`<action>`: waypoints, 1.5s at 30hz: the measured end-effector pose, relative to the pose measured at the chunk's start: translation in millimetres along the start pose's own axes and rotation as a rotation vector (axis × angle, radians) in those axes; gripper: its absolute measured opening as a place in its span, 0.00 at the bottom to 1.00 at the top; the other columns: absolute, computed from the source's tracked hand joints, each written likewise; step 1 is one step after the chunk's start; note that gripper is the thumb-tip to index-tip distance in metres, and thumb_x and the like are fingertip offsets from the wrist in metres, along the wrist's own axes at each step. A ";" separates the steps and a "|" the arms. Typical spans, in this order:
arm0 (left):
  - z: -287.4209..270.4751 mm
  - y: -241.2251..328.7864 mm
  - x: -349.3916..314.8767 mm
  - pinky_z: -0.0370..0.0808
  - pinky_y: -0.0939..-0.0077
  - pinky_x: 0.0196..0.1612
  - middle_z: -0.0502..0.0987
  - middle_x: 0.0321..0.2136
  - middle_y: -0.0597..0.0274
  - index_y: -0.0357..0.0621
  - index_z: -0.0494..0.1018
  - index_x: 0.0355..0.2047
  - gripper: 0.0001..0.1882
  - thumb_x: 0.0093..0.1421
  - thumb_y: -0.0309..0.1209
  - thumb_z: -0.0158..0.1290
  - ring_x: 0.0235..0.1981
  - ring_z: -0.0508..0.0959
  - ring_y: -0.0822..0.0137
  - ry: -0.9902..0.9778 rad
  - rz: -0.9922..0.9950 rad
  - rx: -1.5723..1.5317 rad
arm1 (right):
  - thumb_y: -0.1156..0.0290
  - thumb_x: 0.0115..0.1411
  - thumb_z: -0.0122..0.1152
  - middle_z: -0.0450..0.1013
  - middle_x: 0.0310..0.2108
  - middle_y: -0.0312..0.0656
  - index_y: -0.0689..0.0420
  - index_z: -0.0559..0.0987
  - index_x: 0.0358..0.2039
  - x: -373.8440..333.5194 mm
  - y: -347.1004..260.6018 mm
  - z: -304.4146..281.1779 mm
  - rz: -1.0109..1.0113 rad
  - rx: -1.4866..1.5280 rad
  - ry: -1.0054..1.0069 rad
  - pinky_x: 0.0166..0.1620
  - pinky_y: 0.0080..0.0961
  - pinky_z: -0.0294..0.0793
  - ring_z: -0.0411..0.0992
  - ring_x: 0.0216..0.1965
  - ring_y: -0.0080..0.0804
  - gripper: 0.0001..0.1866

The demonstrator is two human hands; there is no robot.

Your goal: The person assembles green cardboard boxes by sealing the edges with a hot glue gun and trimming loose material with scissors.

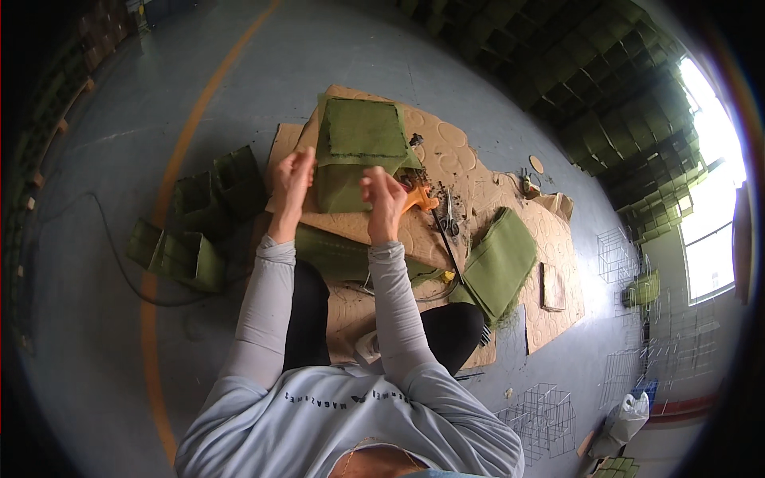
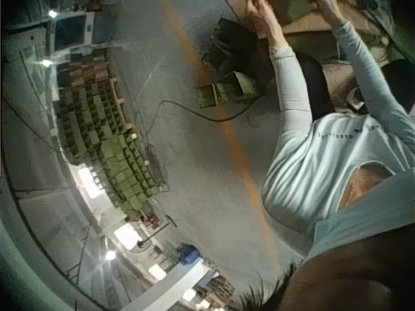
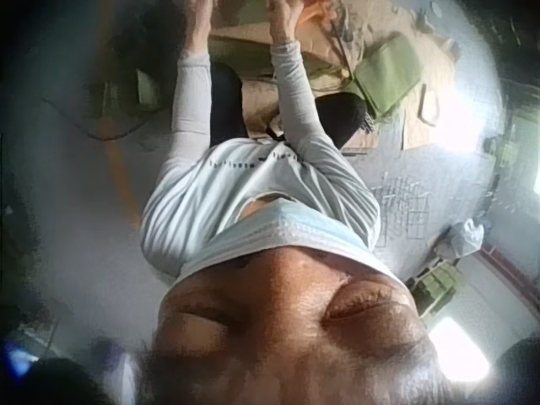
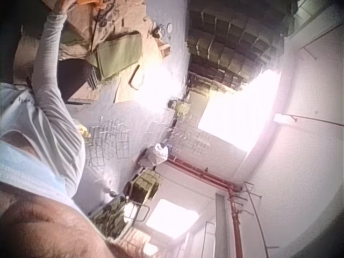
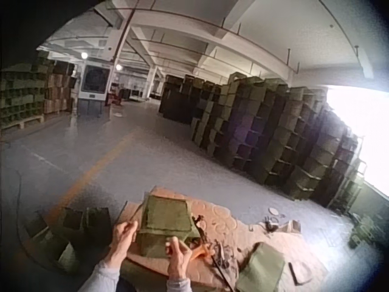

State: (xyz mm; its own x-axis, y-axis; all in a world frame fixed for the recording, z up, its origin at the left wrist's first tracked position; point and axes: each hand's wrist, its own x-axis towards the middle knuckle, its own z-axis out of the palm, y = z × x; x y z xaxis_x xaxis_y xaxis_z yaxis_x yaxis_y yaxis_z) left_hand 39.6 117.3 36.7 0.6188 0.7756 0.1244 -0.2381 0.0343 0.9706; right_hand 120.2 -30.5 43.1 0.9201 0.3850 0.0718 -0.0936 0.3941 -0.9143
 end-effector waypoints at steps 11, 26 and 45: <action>28.0 20.3 110.7 0.59 0.69 0.64 0.64 0.60 0.47 0.35 0.62 0.59 0.35 0.69 0.54 0.32 0.63 0.62 0.52 -0.249 0.420 0.353 | 0.59 0.66 0.54 0.67 0.20 0.27 0.53 0.72 0.25 45.3 -1.6 -35.1 -0.143 0.145 0.057 0.25 0.12 0.59 0.62 0.20 0.14 0.15; 30.7 6.3 73.3 0.71 0.62 0.46 0.71 0.43 0.49 0.35 0.69 0.46 0.24 0.70 0.45 0.33 0.44 0.72 0.48 -0.054 0.450 0.653 | 0.61 0.67 0.51 0.64 0.18 0.27 0.57 0.74 0.25 66.9 5.7 -35.7 -0.188 0.071 0.135 0.23 0.14 0.55 0.58 0.19 0.13 0.16; 7.5 -19.1 60.3 0.68 0.66 0.45 0.74 0.33 0.47 0.31 0.70 0.40 0.39 0.66 0.61 0.30 0.38 0.73 0.62 -0.240 0.080 0.503 | 0.64 0.66 0.54 0.72 0.29 0.29 0.57 0.76 0.35 66.8 -2.5 -41.1 -0.076 0.130 0.057 0.33 0.19 0.68 0.68 0.29 0.17 0.10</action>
State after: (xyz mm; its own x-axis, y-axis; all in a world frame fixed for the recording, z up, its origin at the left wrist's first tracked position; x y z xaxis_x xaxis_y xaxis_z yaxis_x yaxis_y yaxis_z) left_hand 87.0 158.7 27.2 0.7808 0.5960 0.1875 0.0589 -0.3691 0.9275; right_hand 197.5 -40.1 33.7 0.9463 0.3033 0.1121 -0.0682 0.5259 -0.8478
